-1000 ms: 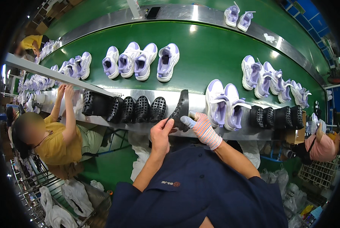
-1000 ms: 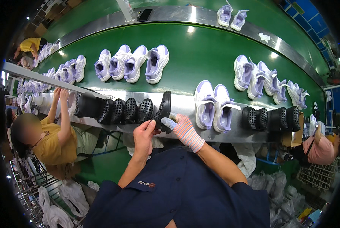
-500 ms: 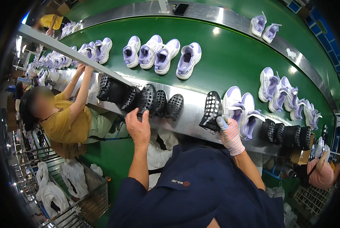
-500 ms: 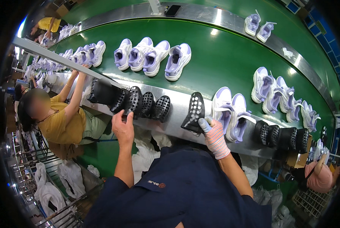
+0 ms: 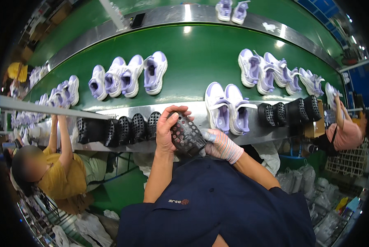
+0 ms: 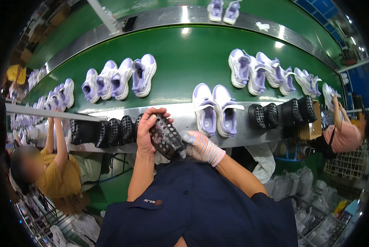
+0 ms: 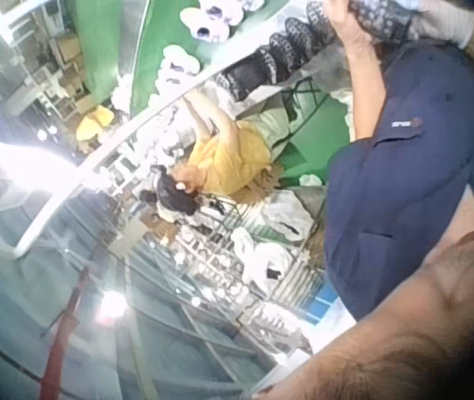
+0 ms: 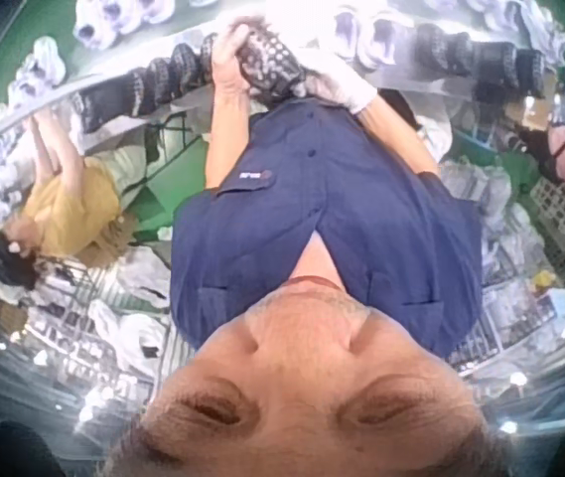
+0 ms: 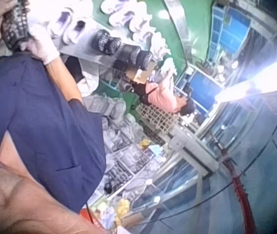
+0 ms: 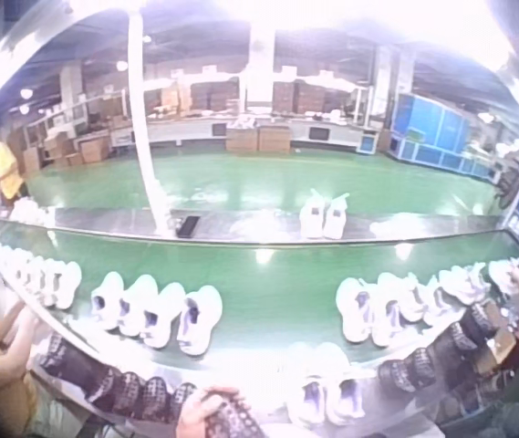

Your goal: The person takes out black shoe components from a white bag, sorts them onto a table, and затем attaches white shoe parts onto the conveyor belt while handling both white and black shoes by hand.

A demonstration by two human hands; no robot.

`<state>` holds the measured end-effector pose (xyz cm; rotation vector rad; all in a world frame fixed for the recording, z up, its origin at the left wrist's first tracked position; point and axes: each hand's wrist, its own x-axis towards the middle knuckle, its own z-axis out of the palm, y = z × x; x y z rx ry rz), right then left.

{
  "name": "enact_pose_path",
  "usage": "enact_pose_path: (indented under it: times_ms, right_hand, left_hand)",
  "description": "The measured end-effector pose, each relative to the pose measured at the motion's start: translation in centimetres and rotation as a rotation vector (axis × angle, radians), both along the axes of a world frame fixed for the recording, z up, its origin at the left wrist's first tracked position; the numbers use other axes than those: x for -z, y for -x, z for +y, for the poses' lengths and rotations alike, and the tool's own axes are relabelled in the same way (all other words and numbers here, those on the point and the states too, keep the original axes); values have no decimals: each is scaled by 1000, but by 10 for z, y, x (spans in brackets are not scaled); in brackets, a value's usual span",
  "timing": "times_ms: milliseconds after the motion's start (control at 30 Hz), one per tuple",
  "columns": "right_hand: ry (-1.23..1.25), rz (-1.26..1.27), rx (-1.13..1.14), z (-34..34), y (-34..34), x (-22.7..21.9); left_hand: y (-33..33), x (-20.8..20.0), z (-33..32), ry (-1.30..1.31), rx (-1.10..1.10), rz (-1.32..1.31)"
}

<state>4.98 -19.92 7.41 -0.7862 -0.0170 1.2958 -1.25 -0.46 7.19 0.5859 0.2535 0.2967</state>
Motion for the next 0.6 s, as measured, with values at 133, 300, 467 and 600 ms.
enact_pose_path:
  times_ms: [133, 300, 467, 600]
  right_hand:
    - [692, -1340, 143, -44, -10, -44]
    - [1099, -1441, -425, -65, 0, -53]
    - [1115, -1398, -284, -94, -8, -32]
    - [1322, -1373, -373, -106, -33, -34]
  left_hand:
    - [-29, 21, -23, -231, 24, 385]
    - [-59, 35, -89, -439, 125, 487]
    - [-69, 51, -120, -407, 154, 487]
    - [-83, 30, -116, -1640, -203, 402]
